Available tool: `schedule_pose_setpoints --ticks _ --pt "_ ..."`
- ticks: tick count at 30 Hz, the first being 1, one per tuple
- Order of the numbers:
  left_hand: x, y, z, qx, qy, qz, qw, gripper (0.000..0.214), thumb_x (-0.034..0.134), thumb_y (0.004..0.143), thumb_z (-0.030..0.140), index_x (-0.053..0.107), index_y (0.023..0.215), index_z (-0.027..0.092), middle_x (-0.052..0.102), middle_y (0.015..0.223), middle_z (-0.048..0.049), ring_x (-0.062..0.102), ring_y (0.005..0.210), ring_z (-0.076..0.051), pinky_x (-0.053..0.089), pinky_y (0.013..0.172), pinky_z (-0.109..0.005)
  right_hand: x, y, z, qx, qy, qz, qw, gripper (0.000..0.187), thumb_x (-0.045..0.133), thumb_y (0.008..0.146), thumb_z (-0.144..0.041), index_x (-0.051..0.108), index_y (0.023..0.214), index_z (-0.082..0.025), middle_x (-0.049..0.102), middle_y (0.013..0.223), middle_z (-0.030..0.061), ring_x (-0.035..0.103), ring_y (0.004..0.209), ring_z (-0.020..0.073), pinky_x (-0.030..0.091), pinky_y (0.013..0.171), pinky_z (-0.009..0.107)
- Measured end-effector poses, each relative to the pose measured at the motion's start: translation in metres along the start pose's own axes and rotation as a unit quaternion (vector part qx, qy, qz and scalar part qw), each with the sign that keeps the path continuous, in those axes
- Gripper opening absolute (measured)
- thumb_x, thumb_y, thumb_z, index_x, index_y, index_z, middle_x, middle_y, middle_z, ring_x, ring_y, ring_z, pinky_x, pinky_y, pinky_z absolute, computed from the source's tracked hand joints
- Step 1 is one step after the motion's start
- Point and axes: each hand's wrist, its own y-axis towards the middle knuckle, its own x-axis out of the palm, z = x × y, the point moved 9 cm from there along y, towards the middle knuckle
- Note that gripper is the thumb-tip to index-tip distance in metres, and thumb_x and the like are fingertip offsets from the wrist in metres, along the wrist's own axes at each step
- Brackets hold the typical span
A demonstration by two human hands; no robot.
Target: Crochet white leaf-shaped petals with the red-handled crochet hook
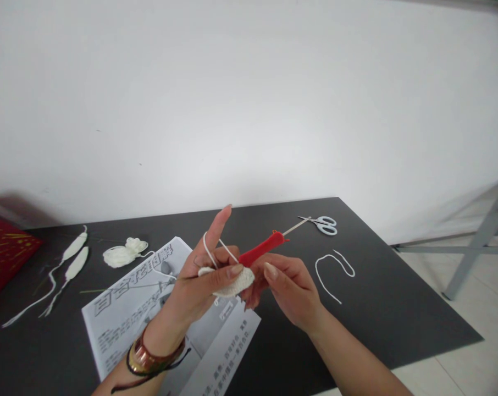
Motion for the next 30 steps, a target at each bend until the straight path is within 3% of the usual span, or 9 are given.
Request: schedule_pose_setpoints --ticks 7,16,22,30 --pt "-0.0047 -0.0017 0.0002 -0.001 0.03 0.014 0.999 0.082 0.052 0.084 0.003 0.011 0.146 0.039 0.063 0.071 0.0041 0.061 0.056 -0.009 0.047 0.051 -0.019 -0.0009 -0.0002 -0.0045 -0.004 -0.041 0.025 0.999 0.014 0.064 0.082 -0.027 0.066 0.08 -0.013 0.067 0.064 0.0031 0.059 0.055 0.0106 0.05 0.054 0.022" --pt "-0.0048 -0.0041 0.0033 0.0 0.066 0.001 0.998 0.074 0.054 0.086 0.006 0.023 0.143 0.043 0.061 0.069 0.0046 0.056 0.056 -0.007 0.041 0.05 -0.016 -0.0043 -0.0031 -0.0041 -0.007 -0.077 0.039 0.996 0.014 0.066 0.081 -0.028 0.066 0.079 -0.014 0.066 0.064 0.0025 0.059 0.053 0.0105 0.05 0.053 0.023" --pt "-0.0034 -0.0022 -0.0006 -0.018 0.052 0.012 0.998 0.077 0.056 0.085 0.008 0.019 0.144 0.043 0.06 0.068 0.0047 0.053 0.053 -0.007 0.041 0.048 -0.017 -0.0039 -0.0013 -0.0006 0.013 -0.049 0.046 0.998 0.014 0.067 0.08 -0.028 0.066 0.077 -0.015 0.067 0.061 0.0025 0.059 0.051 0.0103 0.05 0.051 0.022" --pt "-0.0014 -0.0024 -0.0016 -0.023 0.043 0.004 0.999 0.078 0.054 0.085 0.009 0.015 0.144 0.043 0.06 0.069 0.0047 0.058 0.055 -0.009 0.044 0.049 -0.019 0.0009 -0.0026 -0.0039 -0.004 -0.024 0.013 1.0 0.016 0.064 0.082 -0.029 0.067 0.082 -0.014 0.067 0.066 0.004 0.06 0.056 0.0117 0.05 0.055 0.024"
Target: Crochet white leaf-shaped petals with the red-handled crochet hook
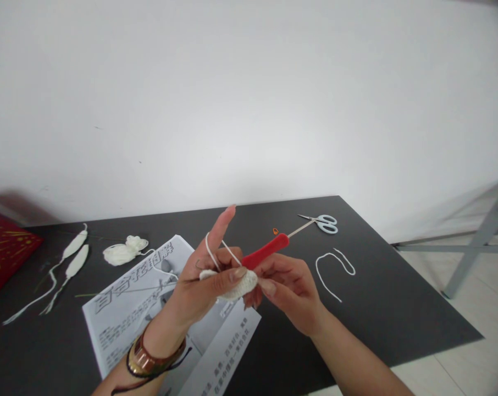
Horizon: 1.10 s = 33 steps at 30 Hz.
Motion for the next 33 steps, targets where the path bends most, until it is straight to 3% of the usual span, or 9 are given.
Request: schedule_pose_setpoints --ticks 3,13,22,26,33 --pt "-0.002 -0.001 0.0 0.005 0.01 0.009 1.0 0.083 0.055 0.085 0.011 0.008 0.145 0.042 0.06 0.068 0.0048 0.058 0.054 -0.01 0.044 0.049 -0.019 0.0 0.0 -0.001 -0.007 -0.006 -0.007 1.0 0.021 0.061 0.084 -0.033 0.067 0.083 -0.013 0.067 0.066 0.0051 0.059 0.057 0.0129 0.049 0.055 0.025" --pt "0.007 0.001 0.003 0.015 -0.027 -0.02 0.999 0.079 0.051 0.087 0.006 0.011 0.146 0.04 0.063 0.072 0.0042 0.065 0.061 -0.012 0.05 0.054 -0.022 0.0 0.001 0.0 -0.001 -0.018 0.008 1.0 0.024 0.061 0.083 -0.036 0.066 0.079 -0.013 0.065 0.063 0.0049 0.056 0.054 0.013 0.047 0.052 0.026" --pt "0.005 0.0 0.003 0.008 -0.011 -0.016 1.0 0.076 0.053 0.086 0.008 0.017 0.144 0.041 0.061 0.071 0.0044 0.063 0.06 -0.012 0.047 0.053 -0.021 0.0 0.004 0.0 0.008 -0.027 0.022 0.999 0.027 0.065 0.08 -0.04 0.066 0.075 -0.014 0.064 0.059 0.0033 0.056 0.051 0.0117 0.047 0.049 0.024" --pt "0.005 0.0 0.002 -0.006 0.003 -0.016 1.0 0.07 0.053 0.087 0.007 0.027 0.142 0.042 0.06 0.07 0.0047 0.061 0.059 -0.01 0.045 0.052 -0.019 -0.005 0.005 0.007 0.034 -0.02 0.061 0.997 0.025 0.072 0.074 -0.038 0.064 0.07 -0.015 0.063 0.055 0.0018 0.055 0.047 0.0105 0.045 0.046 0.023" --pt "0.005 -0.001 -0.004 -0.013 -0.029 -0.027 0.999 0.076 0.054 0.086 0.011 0.016 0.143 0.045 0.059 0.072 0.0042 0.065 0.062 -0.016 0.05 0.055 -0.028 -0.005 0.005 0.01 0.035 -0.013 0.062 0.997 0.023 0.067 0.08 -0.035 0.066 0.071 -0.014 0.063 0.054 0.0012 0.054 0.045 0.0091 0.044 0.044 0.021"
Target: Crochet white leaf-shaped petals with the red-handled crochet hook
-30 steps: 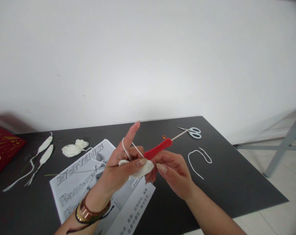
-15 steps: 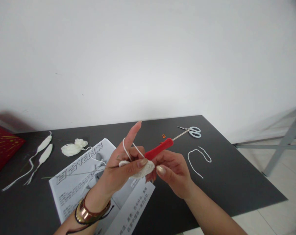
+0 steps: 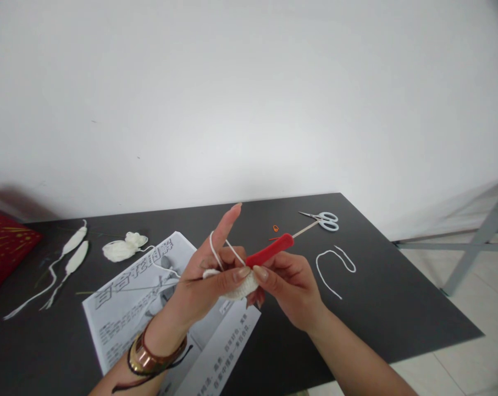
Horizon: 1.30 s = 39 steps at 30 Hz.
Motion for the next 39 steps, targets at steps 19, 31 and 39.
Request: schedule_pose_setpoints --ticks 19,31,39 --pt "0.004 0.001 -0.001 -0.005 -0.004 -0.007 1.0 0.08 0.055 0.086 0.014 0.01 0.144 0.045 0.061 0.073 0.0032 0.065 0.062 -0.018 0.049 0.054 -0.03 0.001 -0.003 -0.001 -0.018 0.006 -0.009 1.0 0.025 0.064 0.082 -0.038 0.065 0.073 -0.015 0.063 0.056 0.0018 0.058 0.047 0.0112 0.047 0.045 0.023" --pt "0.006 0.0 -0.001 -0.007 -0.013 -0.007 1.0 0.077 0.053 0.086 0.011 0.016 0.143 0.046 0.061 0.073 0.0029 0.066 0.063 -0.018 0.049 0.055 -0.03 0.002 -0.007 -0.006 -0.035 -0.024 -0.029 0.999 0.022 0.059 0.086 -0.033 0.065 0.076 -0.014 0.064 0.059 0.0023 0.058 0.051 0.0113 0.046 0.049 0.023" --pt "0.006 0.0 0.0 0.005 -0.015 0.002 1.0 0.084 0.054 0.085 0.011 0.004 0.146 0.042 0.06 0.07 0.0034 0.065 0.062 -0.017 0.049 0.054 -0.028 0.004 -0.01 -0.013 -0.057 -0.057 -0.046 0.996 0.027 0.051 0.091 -0.033 0.064 0.076 -0.015 0.061 0.061 0.0025 0.056 0.056 0.0123 0.044 0.052 0.025"
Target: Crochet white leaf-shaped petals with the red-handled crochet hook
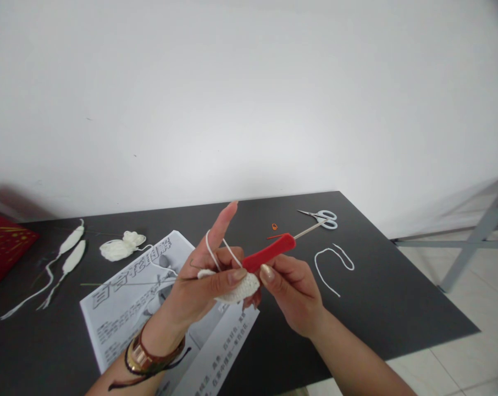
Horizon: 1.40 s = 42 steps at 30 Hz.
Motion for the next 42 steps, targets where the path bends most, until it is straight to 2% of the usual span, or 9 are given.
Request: schedule_pose_setpoints --ticks 7,11,15,17,21,28,34,38,42 --pt "-0.003 0.0 -0.001 -0.002 0.014 -0.001 1.0 0.081 0.053 0.086 0.011 0.008 0.145 0.043 0.062 0.071 0.0026 0.064 0.062 -0.017 0.048 0.055 -0.028 0.0 0.0 -0.002 -0.031 -0.016 -0.019 0.999 0.037 0.046 0.092 -0.042 0.067 0.076 -0.015 0.06 0.06 0.004 0.054 0.056 0.0146 0.044 0.054 0.028" --pt "-0.004 -0.001 -0.005 -0.034 0.045 -0.002 0.998 0.077 0.057 0.085 0.014 0.018 0.143 0.045 0.061 0.072 0.0022 0.062 0.065 -0.014 0.041 0.054 -0.022 -0.01 0.003 0.002 -0.022 0.019 0.035 0.999 0.037 0.055 0.085 -0.049 0.067 0.075 -0.016 0.059 0.056 0.0022 0.053 0.048 0.0131 0.044 0.046 0.025" --pt "-0.006 -0.001 -0.01 -0.069 0.081 -0.001 0.994 0.075 0.061 0.083 0.013 0.025 0.142 0.043 0.054 0.068 0.0044 0.044 0.054 -0.005 0.03 0.049 -0.018 -0.026 0.005 -0.001 -0.016 0.064 0.132 0.989 0.015 0.07 0.078 -0.033 0.066 0.08 -0.019 0.062 0.058 -0.0021 0.052 0.042 0.0074 0.044 0.039 0.017" --pt "-0.005 0.0 -0.01 -0.07 0.096 -0.01 0.993 0.075 0.063 0.082 0.015 0.026 0.142 0.041 0.052 0.069 0.0042 0.042 0.054 -0.006 0.03 0.049 -0.019 -0.029 0.005 -0.002 -0.012 0.081 0.143 0.986 0.01 0.069 0.079 -0.028 0.065 0.077 -0.019 0.063 0.057 -0.0027 0.054 0.041 0.0061 0.045 0.04 0.015" --pt "-0.005 0.003 -0.006 -0.05 0.112 -0.018 0.992 0.075 0.065 0.08 0.018 0.029 0.142 0.04 0.053 0.076 0.0027 0.042 0.056 -0.006 0.032 0.049 -0.019 -0.031 0.004 -0.002 -0.014 0.091 0.142 0.986 0.012 0.064 0.084 -0.028 0.065 0.078 -0.017 0.066 0.056 -0.0017 0.059 0.044 0.0077 0.052 0.044 0.017" --pt "-0.022 0.007 -0.007 -0.036 0.162 0.043 0.985 0.076 0.067 0.078 0.016 0.031 0.141 0.038 0.057 0.086 0.0006 0.051 0.062 -0.009 0.044 0.051 -0.019 -0.036 0.006 -0.008 -0.045 0.091 0.162 0.982 0.012 0.065 0.083 -0.029 0.067 0.081 -0.018 0.068 0.062 -0.0004 0.06 0.046 0.0088 0.054 0.043 0.019" --pt "-0.033 0.008 -0.007 -0.015 0.14 0.114 0.983 0.068 0.067 0.078 0.018 0.039 0.138 0.035 0.059 0.094 -0.0014 0.055 0.061 -0.009 0.044 0.048 -0.019 -0.035 0.009 -0.001 -0.012 0.109 0.163 0.981 0.007 0.073 0.075 -0.019 0.067 0.079 -0.018 0.069 0.063 -0.0014 0.062 0.051 0.0092 0.057 0.047 0.019" --pt "-0.035 0.005 0.003 0.019 0.195 0.147 0.969 0.06 0.069 0.077 0.015 0.05 0.131 0.032 0.06 0.079 0.0014 0.054 0.065 -0.009 0.044 0.06 -0.02 -0.036 0.009 0.001 -0.004 0.105 0.171 0.98 0.007 0.072 0.076 -0.019 0.066 0.08 -0.018 0.068 0.061 -0.0017 0.062 0.05 0.009 0.057 0.047 0.019" --pt "-0.041 0.004 0.004 0.002 0.183 0.164 0.969 0.067 0.073 0.072 0.011 0.05 0.131 0.033 0.057 0.068 0.0044 0.049 0.061 -0.007 0.037 0.057 -0.018 -0.043 0.007 -0.006 -0.031 0.098 0.195 0.975 0.007 0.069 0.079 -0.022 0.065 0.081 -0.017 0.067 0.061 -0.0014 0.059 0.047 0.0085 0.056 0.045 0.02"
